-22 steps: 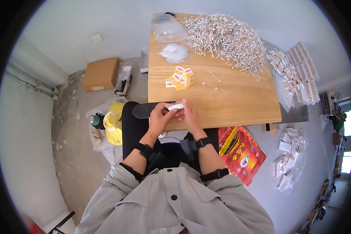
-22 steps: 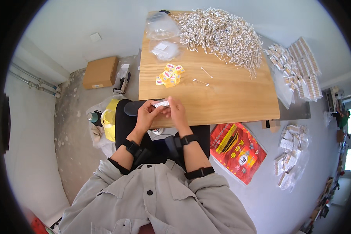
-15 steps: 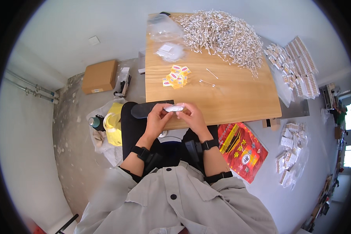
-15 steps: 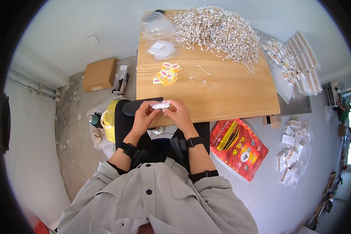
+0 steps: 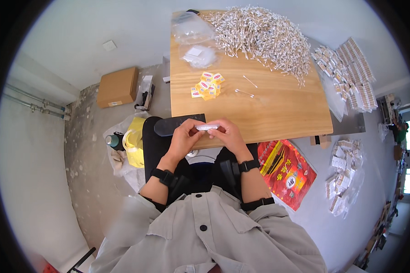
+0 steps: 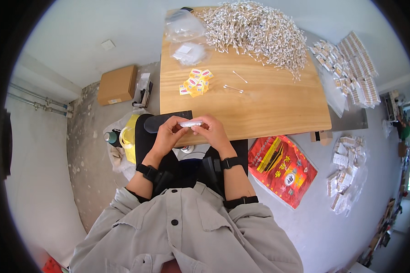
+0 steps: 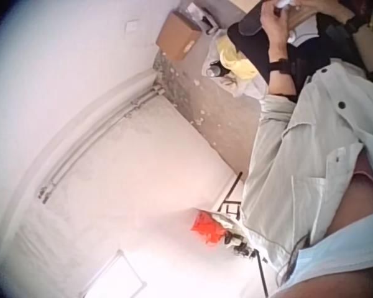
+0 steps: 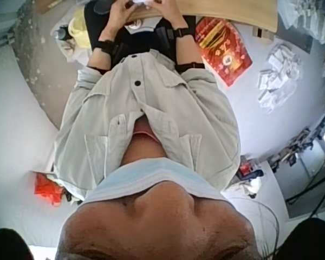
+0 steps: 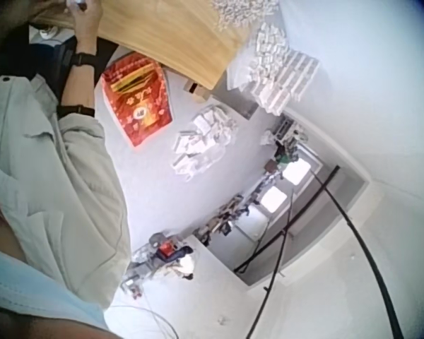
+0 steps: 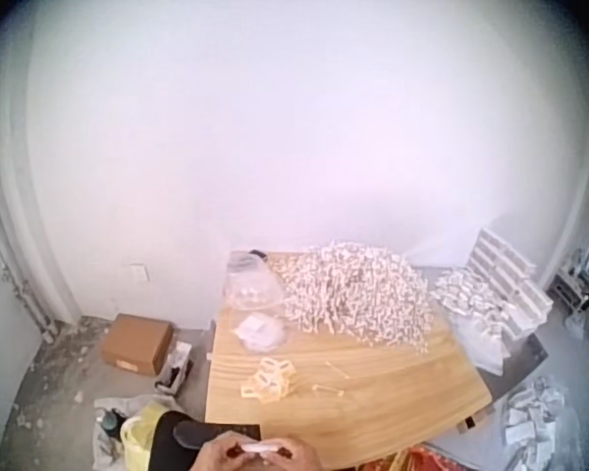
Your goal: The person sits at a wooden table and packs cotton swabs into small plastic containers. They gather loose swabs from a large pile, align them into neat rows, and place them into clear plastic cases. The person then seals the containers with yellow labels and sets the finished packages aside.
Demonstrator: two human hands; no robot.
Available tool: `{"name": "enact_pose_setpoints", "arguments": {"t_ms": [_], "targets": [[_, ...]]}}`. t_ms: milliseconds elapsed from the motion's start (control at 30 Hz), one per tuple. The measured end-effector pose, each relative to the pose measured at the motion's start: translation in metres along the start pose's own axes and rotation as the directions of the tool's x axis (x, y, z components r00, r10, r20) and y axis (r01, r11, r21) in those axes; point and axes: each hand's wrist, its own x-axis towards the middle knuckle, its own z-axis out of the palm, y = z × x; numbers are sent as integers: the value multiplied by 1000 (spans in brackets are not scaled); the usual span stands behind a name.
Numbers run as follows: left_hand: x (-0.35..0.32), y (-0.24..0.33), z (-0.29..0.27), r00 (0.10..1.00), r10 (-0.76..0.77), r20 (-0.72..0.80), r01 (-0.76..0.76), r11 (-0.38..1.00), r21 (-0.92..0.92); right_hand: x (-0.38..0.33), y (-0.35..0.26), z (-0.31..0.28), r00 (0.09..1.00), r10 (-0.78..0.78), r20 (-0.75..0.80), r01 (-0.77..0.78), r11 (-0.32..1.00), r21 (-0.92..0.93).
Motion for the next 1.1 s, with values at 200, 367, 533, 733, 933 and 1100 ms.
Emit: {"name": "enact_pose_setpoints", "arguments": {"t_ms": [200,367,533,733,933,1100], "targets": [[2,-17,7,996,-1,-93,-21,971,-236,-1,-5,2,999,-39,-8,39,999,-21],[2,-3,9,977,119,-179,-126,992,-28,2,-10,7,985,-145,-92,136,986,-101],[0,-16,13,984,-62,-168,43,992,-116,5,-3,16,978,-145,-148,130,986,-105],[4,-6,14,964,178,-197,-179,984,11,-1,-4,20,971,-135,-198,113,986,-121],[1,-7,12,989,87,-123,-97,992,-80,0,-5,15,991,-26,-134,22,999,-29],[4,-16,19,972,-215,-98,160,904,-397,1,5,22,958,145,-247,-128,988,84]]}}
